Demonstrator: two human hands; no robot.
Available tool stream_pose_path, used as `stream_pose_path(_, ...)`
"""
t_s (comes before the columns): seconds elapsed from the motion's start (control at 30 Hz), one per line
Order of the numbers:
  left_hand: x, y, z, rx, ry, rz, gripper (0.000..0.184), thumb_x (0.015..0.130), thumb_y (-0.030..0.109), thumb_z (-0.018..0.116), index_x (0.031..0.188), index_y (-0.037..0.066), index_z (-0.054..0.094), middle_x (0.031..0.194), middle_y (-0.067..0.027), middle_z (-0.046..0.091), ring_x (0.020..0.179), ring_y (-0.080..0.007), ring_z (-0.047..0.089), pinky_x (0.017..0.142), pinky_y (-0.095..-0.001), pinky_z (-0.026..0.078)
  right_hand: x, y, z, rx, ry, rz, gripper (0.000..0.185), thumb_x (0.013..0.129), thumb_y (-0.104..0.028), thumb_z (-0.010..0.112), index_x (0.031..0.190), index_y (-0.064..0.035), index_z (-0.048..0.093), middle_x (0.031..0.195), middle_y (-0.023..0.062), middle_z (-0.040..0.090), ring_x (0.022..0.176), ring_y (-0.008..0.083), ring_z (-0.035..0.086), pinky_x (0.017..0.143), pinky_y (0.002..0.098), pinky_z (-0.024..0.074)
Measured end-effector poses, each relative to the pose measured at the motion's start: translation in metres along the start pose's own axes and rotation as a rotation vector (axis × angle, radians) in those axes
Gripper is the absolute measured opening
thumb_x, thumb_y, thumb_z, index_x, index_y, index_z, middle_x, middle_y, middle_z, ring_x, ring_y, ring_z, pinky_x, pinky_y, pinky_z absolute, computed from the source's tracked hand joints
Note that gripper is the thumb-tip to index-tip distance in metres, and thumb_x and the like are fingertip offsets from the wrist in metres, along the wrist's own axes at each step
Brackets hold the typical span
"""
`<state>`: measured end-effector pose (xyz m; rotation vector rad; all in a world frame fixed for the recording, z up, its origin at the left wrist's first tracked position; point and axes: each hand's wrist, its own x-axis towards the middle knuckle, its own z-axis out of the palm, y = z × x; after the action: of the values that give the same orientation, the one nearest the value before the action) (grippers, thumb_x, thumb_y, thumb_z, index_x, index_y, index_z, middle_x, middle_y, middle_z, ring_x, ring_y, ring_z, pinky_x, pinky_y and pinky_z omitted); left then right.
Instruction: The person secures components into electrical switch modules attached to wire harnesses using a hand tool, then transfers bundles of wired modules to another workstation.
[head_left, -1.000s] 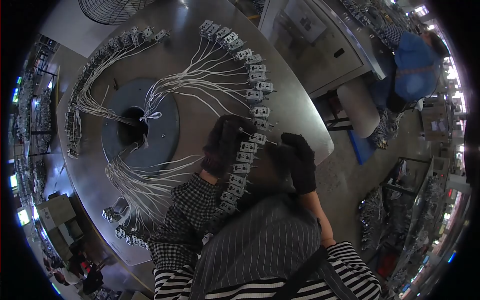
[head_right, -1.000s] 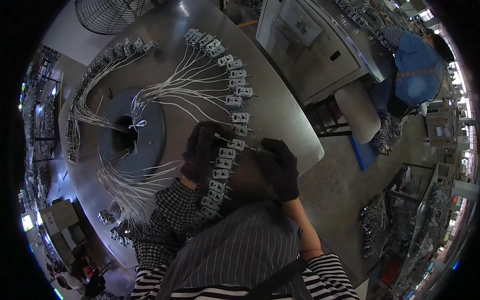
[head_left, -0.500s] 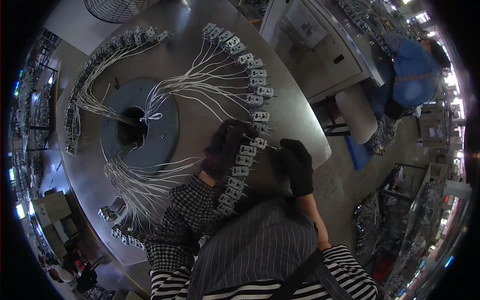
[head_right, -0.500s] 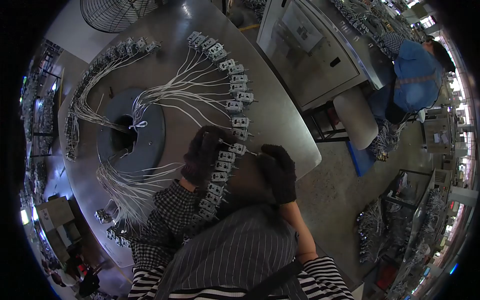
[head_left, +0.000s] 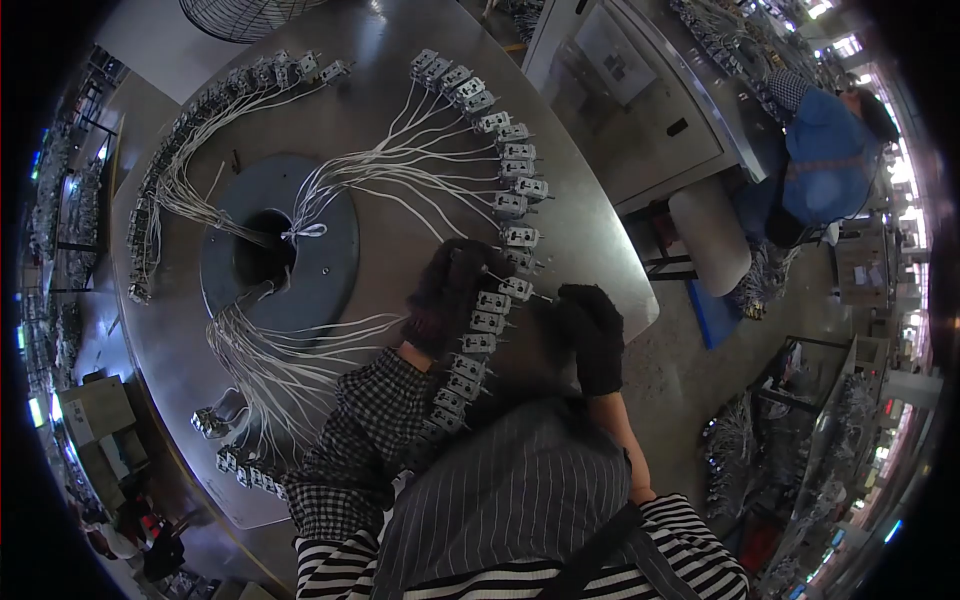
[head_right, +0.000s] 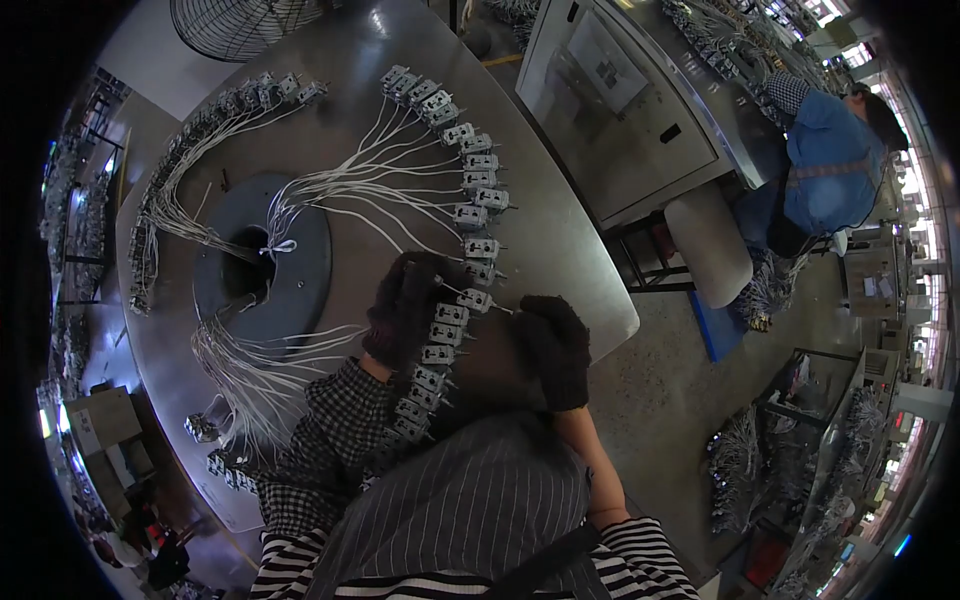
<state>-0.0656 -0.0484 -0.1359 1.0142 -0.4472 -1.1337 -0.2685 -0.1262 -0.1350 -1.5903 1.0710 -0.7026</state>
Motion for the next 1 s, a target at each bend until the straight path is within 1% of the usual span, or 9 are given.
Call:
stream_pose_path(0.23, 0.003, -0.006, -0.004, 0.022, -0.016, 0.009, 0.036, 0.106, 0.040, 0.049, 0.112, 0.006, 0.056, 0.103, -0.0076, 0.067, 0.097, -0.0165, 0.064, 0.085, -0.0329, 0.053, -0.001, -0.005, 0.001, 0.100, 0.017, 0.055, 0.019, 0.088, -0.009, 0.066, 0.105, 0.0004, 0.069, 0.099, 0.0098, 0.069, 0.095, 0.0178, 0.065, 0.084, 0.0312, 0.0507)
stream_pose_path(0.53, 0.002, 0.000, -0.002, 0.070, -0.029, 0.026, 0.039, 0.107, 0.041, 0.045, 0.109, 0.005, 0.057, 0.102, -0.0084, 0.067, 0.095, -0.0166, 0.064, 0.085, -0.0322, 0.052, -0.005, 0.003, 0.002, -0.059, 0.052, -0.115, 0.019, 0.088, -0.006, 0.067, 0.106, -0.0006, 0.070, 0.098, 0.0100, 0.070, 0.090, 0.0178, 0.067, 0.079, 0.0308, 0.0524)
stream_pose_path(0.6, 0.000, 0.010, 0.001, 0.106, -0.029, 0.047, 0.039, 0.107, 0.042, 0.044, 0.108, 0.005, 0.058, 0.102, -0.0081, 0.067, 0.095, -0.0162, 0.064, 0.085, -0.0319, 0.052, -0.003, -0.003, 0.002, -0.106, 0.013, -0.129, 0.019, 0.089, -0.009, 0.067, 0.107, -0.0020, 0.070, 0.100, 0.0121, 0.071, 0.090, 0.0217, 0.069, 0.078, 0.0321, 0.0532)
stream_pose_path(0.67, -0.012, 0.024, 0.014, 0.582, 0.038, 0.316, 0.040, 0.108, 0.042, 0.043, 0.106, 0.006, 0.059, 0.101, -0.0065, 0.068, 0.093, -0.0155, 0.063, 0.083, -0.0308, 0.052, 0.004, 0.001, -0.010, -0.257, -0.123, -0.187, 0.020, 0.089, -0.012, 0.068, 0.107, -0.0027, 0.070, 0.099, 0.0132, 0.070, 0.090, 0.0242, 0.069, 0.078, 0.0337, 0.0535)
stream_pose_path(0.7, -0.009, 0.014, 0.010, 0.566, 0.080, 0.474, 0.035, 0.108, 0.038, 0.044, 0.106, 0.007, 0.061, 0.098, -0.0070, 0.069, 0.088, -0.0157, 0.065, 0.081, -0.0305, 0.052, 0.011, 0.003, -0.017, -0.422, -0.246, -0.220, 0.020, 0.090, -0.014, 0.069, 0.107, -0.0034, 0.069, 0.099, 0.0144, 0.070, 0.089, 0.0267, 0.070, 0.077, 0.0353, 0.0538)
stream_pose_path(0.73, -0.013, 0.035, 0.011, 0.569, 0.099, 0.510, 0.035, 0.108, 0.038, 0.044, 0.106, 0.007, 0.061, 0.098, -0.0070, 0.069, 0.088, -0.0157, 0.065, 0.081, -0.0305, 0.052, 0.021, 0.004, -0.026, -0.420, -0.255, -0.259, 0.020, 0.090, -0.014, 0.069, 0.107, -0.0034, 0.069, 0.099, 0.0144, 0.070, 0.089, 0.0267, 0.070, 0.077, 0.0353, 0.0538)
stream_pose_path(0.8, -0.036, 0.089, 0.010, 0.752, -0.002, 0.299, 0.024, 0.105, 0.028, 0.052, 0.108, 0.006, 0.062, 0.096, -0.0095, 0.070, 0.083, -0.0211, 0.068, 0.081, -0.0338, 0.053, 0.045, -0.002, -0.042, -0.593, -0.081, -0.285, 0.025, 0.088, -0.019, 0.071, 0.109, -0.0050, 0.066, 0.095, 0.0149, 0.068, 0.086, 0.0309, 0.068, 0.074, 0.0392, 0.0536)
stream_pose_path(0.87, -0.062, 0.136, -0.008, 1.126, -0.010, 0.543, 0.015, 0.098, 0.017, 0.060, 0.108, 0.006, 0.064, 0.097, -0.0124, 0.069, 0.083, -0.0292, 0.069, 0.084, -0.0391, 0.053, 0.070, -0.045, -0.032, -0.445, -0.054, -0.272, 0.030, 0.082, -0.018, 0.078, 0.103, -0.0023, 0.064, 0.094, 0.0140, 0.068, 0.083, 0.0294, 0.067, 0.074, 0.0374, 0.0528)
stream_pose_path(1.0, -0.102, 0.194, -0.090, 1.525, 0.038, 0.746, 0.012, 0.093, 0.012, 0.064, 0.103, 0.007, 0.067, 0.101, -0.0129, 0.070, 0.094, -0.0332, 0.068, 0.086, -0.0437, 0.053, 0.118, -0.141, 0.065, -0.423, -0.101, -0.916, 0.052, 0.075, -0.030, 0.085, 0.112, -0.0044, 0.060, 0.094, 0.0132, 0.067, 0.084, 0.0307, 0.067, 0.075, 0.0395, 0.0533)
